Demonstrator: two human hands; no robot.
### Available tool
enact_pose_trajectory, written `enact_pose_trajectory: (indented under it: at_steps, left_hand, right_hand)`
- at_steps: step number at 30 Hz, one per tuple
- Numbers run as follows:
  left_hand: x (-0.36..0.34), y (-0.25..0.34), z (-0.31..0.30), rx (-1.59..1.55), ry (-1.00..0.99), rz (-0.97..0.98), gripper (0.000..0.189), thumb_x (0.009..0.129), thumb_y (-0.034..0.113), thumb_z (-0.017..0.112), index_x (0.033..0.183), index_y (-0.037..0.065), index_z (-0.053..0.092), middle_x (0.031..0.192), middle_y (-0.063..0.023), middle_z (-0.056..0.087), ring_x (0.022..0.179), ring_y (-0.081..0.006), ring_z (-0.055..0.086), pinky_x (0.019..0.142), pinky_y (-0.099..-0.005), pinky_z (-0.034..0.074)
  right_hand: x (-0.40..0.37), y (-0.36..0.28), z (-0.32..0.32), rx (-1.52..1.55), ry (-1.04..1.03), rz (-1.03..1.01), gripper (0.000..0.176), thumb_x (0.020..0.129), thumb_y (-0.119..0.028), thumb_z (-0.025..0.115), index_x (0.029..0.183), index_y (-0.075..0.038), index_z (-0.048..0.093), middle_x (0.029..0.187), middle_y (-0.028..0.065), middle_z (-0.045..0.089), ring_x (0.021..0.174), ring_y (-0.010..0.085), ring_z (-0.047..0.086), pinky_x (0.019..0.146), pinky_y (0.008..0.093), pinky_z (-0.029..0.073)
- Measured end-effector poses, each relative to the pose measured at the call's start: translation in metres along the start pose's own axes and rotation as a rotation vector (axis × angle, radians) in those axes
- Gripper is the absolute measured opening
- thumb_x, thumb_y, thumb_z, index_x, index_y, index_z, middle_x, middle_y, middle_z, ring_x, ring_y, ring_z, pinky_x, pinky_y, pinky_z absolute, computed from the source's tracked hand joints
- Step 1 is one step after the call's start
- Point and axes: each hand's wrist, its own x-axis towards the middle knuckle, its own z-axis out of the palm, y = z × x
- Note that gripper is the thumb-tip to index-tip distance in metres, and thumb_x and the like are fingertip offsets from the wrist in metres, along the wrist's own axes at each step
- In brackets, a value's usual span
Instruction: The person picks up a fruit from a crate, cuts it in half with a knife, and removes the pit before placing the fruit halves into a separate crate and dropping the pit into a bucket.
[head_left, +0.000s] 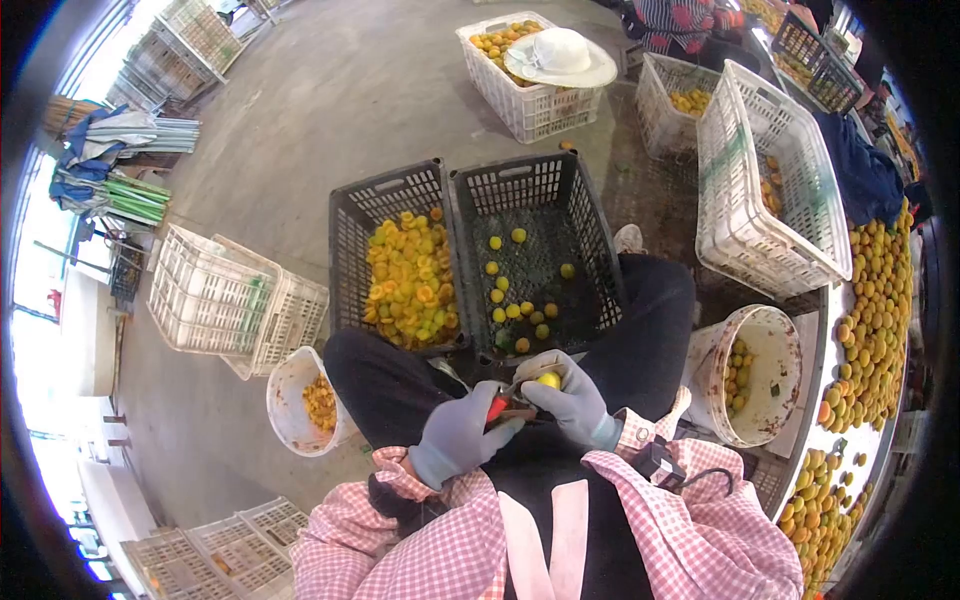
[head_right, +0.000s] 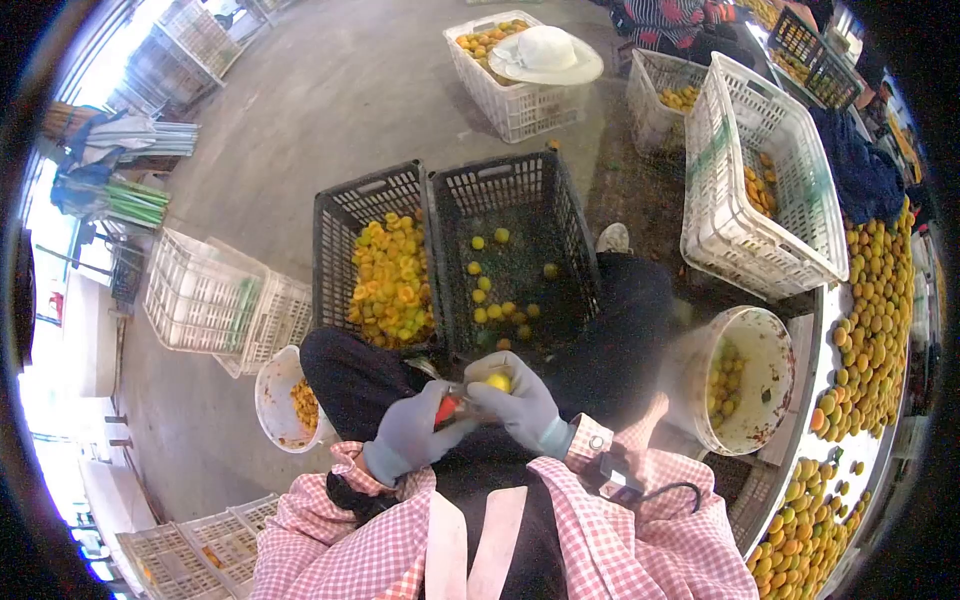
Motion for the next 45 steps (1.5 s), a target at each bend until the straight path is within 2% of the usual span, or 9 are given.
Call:
enact_pose_trajectory:
  at_steps: [5, 7, 8, 10, 13, 25, 31, 40, 45]
  left_hand:
    - [-0.006, -0.012, 0.009, -0.265, -0.18, -0.119, 0.037, 0.081, 0.031, 0.071, 0.098, 0.005, 0.05, 0.074, -0.0169, 0.059, 0.069, -0.0391, 0.061, 0.058, -0.0382, 0.046]
    - [-0.005, -0.008, 0.01, -0.697, -0.287, -0.466, 0.034, 0.083, 0.03, 0.069, 0.098, 0.006, 0.05, 0.073, -0.0169, 0.057, 0.069, -0.039, 0.06, 0.058, -0.0384, 0.045]
    - [-0.005, -0.009, 0.01, -0.698, -0.287, -0.468, 0.034, 0.083, 0.03, 0.069, 0.098, 0.006, 0.05, 0.073, -0.0169, 0.057, 0.069, -0.039, 0.06, 0.058, -0.0384, 0.045]
    - [-0.006, -0.011, 0.011, -0.13, -0.074, -0.15, 0.031, 0.084, 0.029, 0.067, 0.099, 0.007, 0.051, 0.073, -0.0179, 0.058, 0.069, -0.039, 0.06, 0.057, -0.0398, 0.045]
    - [-0.003, -0.008, 0.008, -0.012, 0.029, -0.162, 0.03, 0.085, 0.028, 0.067, 0.099, 0.006, 0.051, 0.072, -0.0184, 0.06, 0.068, -0.0394, 0.061, 0.055, -0.0415, 0.046]
    - [0.002, 0.004, -0.004, 0.185, 0.199, 0.046, 0.033, 0.083, 0.028, 0.069, 0.101, 0.005, 0.054, 0.07, -0.0165, 0.061, 0.063, -0.0359, 0.063, 0.052, -0.0411, 0.048]
    - [0.001, 0.006, -0.004, 0.283, 0.325, 0.088, 0.025, 0.082, 0.023, 0.068, 0.094, 0.006, 0.055, 0.071, -0.0132, 0.061, 0.057, -0.0322, 0.059, 0.047, -0.0382, 0.045]
    - [0.001, 0.017, -0.002, 0.217, 0.258, 0.042, 0.027, 0.082, 0.023, 0.065, 0.093, 0.004, 0.05, 0.066, -0.0162, 0.058, 0.057, -0.0371, 0.059, 0.046, -0.045, 0.044]
    - [0.025, 0.01, -0.007, 0.307, 0.247, 0.075, 0.023, 0.079, 0.018, 0.064, 0.091, 0.005, 0.048, 0.066, -0.0144, 0.057, 0.058, -0.0359, 0.059, 0.048, -0.0444, 0.045]
  right_hand:
    - [0.002, 0.013, 0.0, -0.209, -0.108, -0.193, 0.034, 0.085, -0.008, 0.067, 0.116, -0.003, 0.053, 0.104, 0.005, 0.06, 0.094, 0.0132, 0.059, 0.087, 0.026, 0.046]
    - [0.007, 0.022, -0.008, -0.396, -0.133, -0.303, 0.035, 0.085, -0.007, 0.067, 0.116, -0.002, 0.053, 0.106, 0.0058, 0.061, 0.096, 0.0136, 0.059, 0.088, 0.0263, 0.046]
    - [0.008, 0.025, -0.013, -0.256, -0.143, -0.172, 0.034, 0.085, -0.007, 0.067, 0.116, -0.003, 0.054, 0.109, 0.0066, 0.061, 0.098, 0.0144, 0.058, 0.088, 0.0269, 0.046]
    - [0.007, 0.024, -0.013, -0.114, -0.154, -0.038, 0.034, 0.085, -0.007, 0.067, 0.116, -0.003, 0.054, 0.111, 0.0075, 0.06, 0.1, 0.0152, 0.058, 0.089, 0.0276, 0.046]
    - [0.003, 0.005, -0.004, 0.051, -0.177, -0.079, 0.047, 0.084, -0.016, 0.071, 0.123, -0.003, 0.049, 0.118, 0.0092, 0.056, 0.107, 0.0166, 0.056, 0.09, 0.0302, 0.05]
    - [0.003, -0.021, 0.009, 0.219, -0.255, -0.091, 0.044, 0.079, -0.002, 0.072, 0.117, -0.006, 0.049, 0.123, 0.0149, 0.055, 0.115, 0.0239, 0.054, 0.095, 0.0392, 0.051]
    - [0.005, -0.019, 0.017, 0.314, -0.25, -0.113, 0.042, 0.08, 0.003, 0.068, 0.116, -0.005, 0.048, 0.12, 0.0156, 0.058, 0.114, 0.023, 0.055, 0.094, 0.0359, 0.049]
    - [0.008, -0.02, 0.033, 0.491, -0.338, -0.205, 0.041, 0.081, 0.001, 0.068, 0.116, -0.007, 0.048, 0.127, 0.0111, 0.054, 0.119, 0.0232, 0.052, 0.097, 0.0378, 0.045]
    - [0.01, -0.037, 0.037, 0.223, -0.223, -0.135, 0.039, 0.082, 0.002, 0.064, 0.116, -0.006, 0.047, 0.13, 0.0109, 0.052, 0.12, 0.0212, 0.05, 0.101, 0.0369, 0.042]
